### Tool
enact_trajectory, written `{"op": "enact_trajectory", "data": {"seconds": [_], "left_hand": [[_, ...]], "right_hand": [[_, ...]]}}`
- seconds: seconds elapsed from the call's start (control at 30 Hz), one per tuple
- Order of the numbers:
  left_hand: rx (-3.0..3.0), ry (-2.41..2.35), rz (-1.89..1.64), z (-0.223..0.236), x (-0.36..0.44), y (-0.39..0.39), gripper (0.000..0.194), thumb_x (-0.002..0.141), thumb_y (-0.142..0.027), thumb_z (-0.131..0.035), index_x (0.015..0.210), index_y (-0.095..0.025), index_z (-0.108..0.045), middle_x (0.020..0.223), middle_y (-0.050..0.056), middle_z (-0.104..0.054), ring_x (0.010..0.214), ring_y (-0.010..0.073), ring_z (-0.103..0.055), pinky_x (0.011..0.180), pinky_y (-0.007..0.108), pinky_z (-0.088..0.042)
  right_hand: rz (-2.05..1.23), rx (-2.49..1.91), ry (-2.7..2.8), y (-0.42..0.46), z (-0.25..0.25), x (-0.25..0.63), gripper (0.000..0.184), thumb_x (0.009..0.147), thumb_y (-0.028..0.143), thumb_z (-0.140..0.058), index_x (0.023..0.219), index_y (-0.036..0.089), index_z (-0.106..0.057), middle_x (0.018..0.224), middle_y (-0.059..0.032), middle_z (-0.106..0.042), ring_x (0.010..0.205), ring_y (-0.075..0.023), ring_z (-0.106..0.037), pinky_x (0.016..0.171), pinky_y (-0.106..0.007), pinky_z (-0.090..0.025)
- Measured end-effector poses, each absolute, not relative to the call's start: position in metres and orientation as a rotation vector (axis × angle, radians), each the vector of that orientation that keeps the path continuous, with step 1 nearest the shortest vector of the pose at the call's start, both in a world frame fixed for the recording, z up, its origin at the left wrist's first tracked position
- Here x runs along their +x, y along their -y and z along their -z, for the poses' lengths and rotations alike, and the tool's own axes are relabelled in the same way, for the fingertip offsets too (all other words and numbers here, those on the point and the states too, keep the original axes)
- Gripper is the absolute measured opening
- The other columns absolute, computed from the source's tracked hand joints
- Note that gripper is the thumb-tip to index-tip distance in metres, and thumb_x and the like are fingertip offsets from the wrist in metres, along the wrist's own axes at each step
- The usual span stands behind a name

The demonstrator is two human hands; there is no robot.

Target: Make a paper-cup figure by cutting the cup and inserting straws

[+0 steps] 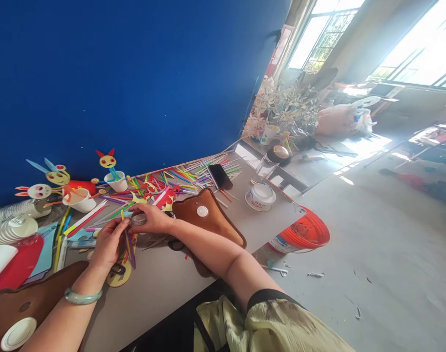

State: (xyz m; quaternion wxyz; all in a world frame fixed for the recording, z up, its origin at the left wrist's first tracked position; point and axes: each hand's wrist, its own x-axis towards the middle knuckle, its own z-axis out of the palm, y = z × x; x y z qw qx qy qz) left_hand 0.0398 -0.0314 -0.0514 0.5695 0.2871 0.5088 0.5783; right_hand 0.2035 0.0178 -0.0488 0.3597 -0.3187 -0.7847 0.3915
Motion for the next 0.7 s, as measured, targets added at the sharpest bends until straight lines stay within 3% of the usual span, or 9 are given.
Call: {"op": "enact_trajectory", "data": {"seconds": [0.2, 0.7], "left_hand": [[0.634, -1.197, -1.397, 0.0524, 0.0399, 0.0324, 0.044, 0.046, -0.035, -0.095, 0.077, -0.016, -0.07, 0.071, -0.003, -0.072, 0.061, 0.0115, -0.064, 0.059, 0.02, -0.052], [0.675, -1.24, -1.347, 0.0462, 0.0424, 0.0347, 0.041, 0.049, -0.038, -0.092, 0.077, -0.017, -0.071, 0.068, -0.002, -0.071, 0.061, 0.0147, -0.065, 0.057, 0.023, -0.049]], "right_hand": [[-1.035, -0.811, 2.009, -0.0164, 0.05, 0.2036, 0.066, 0.068, 0.034, -0.088, 0.125, 0.015, -0.059, 0.119, -0.0119, -0.069, 0.111, -0.0242, -0.068, 0.095, -0.033, -0.052], [-1.018, -0.823, 1.995, -0.0174, 0.0486, 0.2059, 0.066, 0.069, 0.036, -0.087, 0.126, 0.017, -0.059, 0.11, -0.0079, -0.07, 0.104, -0.021, -0.069, 0.092, -0.03, -0.051]]}}
